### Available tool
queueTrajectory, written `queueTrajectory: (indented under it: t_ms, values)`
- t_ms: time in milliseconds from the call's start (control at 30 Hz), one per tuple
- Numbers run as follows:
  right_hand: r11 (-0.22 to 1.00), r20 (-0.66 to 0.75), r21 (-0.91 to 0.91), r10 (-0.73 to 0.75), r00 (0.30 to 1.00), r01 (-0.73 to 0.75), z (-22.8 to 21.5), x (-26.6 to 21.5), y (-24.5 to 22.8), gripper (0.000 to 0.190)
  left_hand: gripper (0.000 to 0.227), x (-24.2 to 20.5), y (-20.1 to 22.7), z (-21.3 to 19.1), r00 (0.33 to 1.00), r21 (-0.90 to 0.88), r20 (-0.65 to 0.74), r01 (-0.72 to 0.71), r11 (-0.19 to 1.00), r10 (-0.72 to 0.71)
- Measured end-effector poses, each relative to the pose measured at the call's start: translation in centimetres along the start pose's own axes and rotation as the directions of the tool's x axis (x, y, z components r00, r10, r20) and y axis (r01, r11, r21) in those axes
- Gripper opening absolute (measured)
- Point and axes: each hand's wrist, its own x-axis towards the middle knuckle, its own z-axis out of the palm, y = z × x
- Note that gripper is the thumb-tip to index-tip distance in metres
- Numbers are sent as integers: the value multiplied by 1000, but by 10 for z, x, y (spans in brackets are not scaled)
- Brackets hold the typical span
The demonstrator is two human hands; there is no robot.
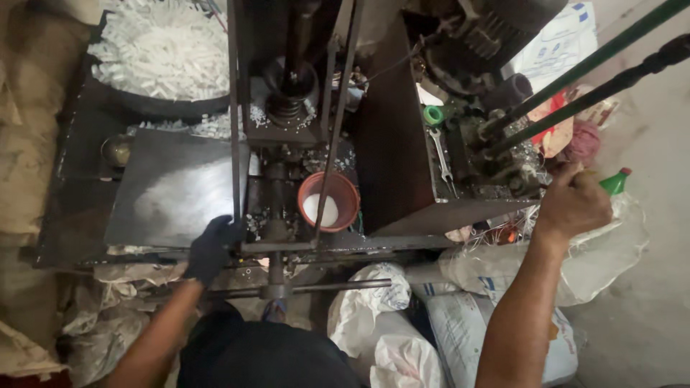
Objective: The person operates a machine by repeatedly placing a metal mold into the machine, pulling a lever, and removing the mold. The person wears a black glove on the left hand and uses both hands to handle the mold and operate the lever.
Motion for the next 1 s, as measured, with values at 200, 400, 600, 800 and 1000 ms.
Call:
queueTrajectory:
  t_ms: [200,400,600,800,1000]
  values:
    - [991,-31,89,99,995,-96,2,-2,-9,31,56,-80,-74,-62,979,366,106,125,922,-175]
    - [942,-50,266,225,973,-204,7,-10,-13,31,60,-50,-109,-55,914,612,388,-161,774,-116]
    - [970,111,33,237,965,-242,-4,-183,-88,56,63,-23,-115,-56,816,654,576,-422,628,-50]
    - [-712,929,2,262,-263,-702,-20,-370,-170,36,31,-22,-111,-62,601,575,780,-584,573,-171]
    - [-918,935,-14,127,-330,-396,-19,-370,-181,41,30,-13,-112,-73,536,411,843,-585,699,-47]
